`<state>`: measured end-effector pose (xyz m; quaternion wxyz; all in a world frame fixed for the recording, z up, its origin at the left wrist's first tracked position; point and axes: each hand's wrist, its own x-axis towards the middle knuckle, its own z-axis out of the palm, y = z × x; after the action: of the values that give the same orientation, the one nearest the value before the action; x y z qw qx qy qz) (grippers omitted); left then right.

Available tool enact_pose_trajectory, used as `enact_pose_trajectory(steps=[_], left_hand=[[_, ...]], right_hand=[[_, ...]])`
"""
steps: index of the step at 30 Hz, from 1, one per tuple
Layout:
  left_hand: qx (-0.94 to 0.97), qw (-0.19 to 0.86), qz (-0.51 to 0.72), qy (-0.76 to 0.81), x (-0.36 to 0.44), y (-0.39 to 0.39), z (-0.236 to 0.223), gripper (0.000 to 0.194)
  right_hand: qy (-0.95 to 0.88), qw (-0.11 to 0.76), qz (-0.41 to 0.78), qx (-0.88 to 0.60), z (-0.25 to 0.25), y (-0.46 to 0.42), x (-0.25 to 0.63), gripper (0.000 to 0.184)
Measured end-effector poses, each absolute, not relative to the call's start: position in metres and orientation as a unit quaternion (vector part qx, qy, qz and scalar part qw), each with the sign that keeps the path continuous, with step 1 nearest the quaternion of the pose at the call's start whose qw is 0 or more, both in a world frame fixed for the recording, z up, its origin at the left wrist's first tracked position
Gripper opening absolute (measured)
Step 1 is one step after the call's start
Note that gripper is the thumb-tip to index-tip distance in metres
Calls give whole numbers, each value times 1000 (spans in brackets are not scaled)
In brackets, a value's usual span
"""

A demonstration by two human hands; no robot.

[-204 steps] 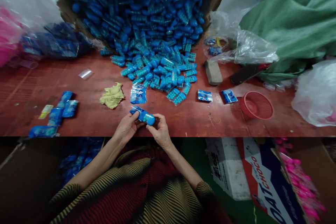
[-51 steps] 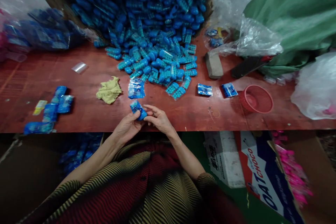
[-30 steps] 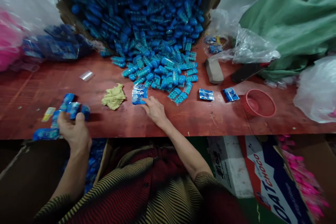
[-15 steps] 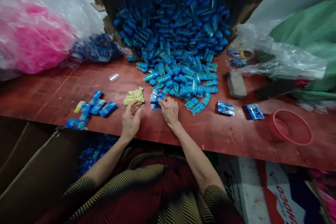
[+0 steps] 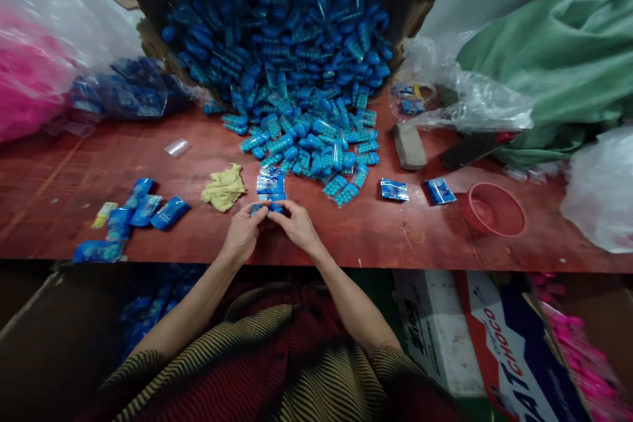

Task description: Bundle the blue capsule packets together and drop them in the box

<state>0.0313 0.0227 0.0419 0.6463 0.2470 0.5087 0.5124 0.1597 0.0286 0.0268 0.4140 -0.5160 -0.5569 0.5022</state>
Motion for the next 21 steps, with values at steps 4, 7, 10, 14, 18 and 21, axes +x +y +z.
enact_pose_trajectory(steps=[4, 7, 10, 14, 18, 21], left_hand=[[329, 594, 515, 522, 35, 23, 47, 39], [318, 624, 490, 519, 36, 23, 45, 35], [300, 615, 511, 520, 37, 22, 37, 27], [274, 592, 541, 531, 41, 21, 31, 25], [255, 604, 549, 518, 45, 25, 29, 23], [276, 612, 530, 518, 41, 29, 28, 22]], right_hand=[[-478, 463, 539, -517, 29, 30, 160, 17], [-435, 481, 552, -523, 32, 28, 160, 17], [-435, 471, 568, -516, 32, 26, 159, 18], [-470, 459, 529, -537, 24, 24, 154, 22], [-484, 461, 478, -570, 18, 21, 148, 25], [-484, 459, 467, -581, 19, 19, 145, 26]])
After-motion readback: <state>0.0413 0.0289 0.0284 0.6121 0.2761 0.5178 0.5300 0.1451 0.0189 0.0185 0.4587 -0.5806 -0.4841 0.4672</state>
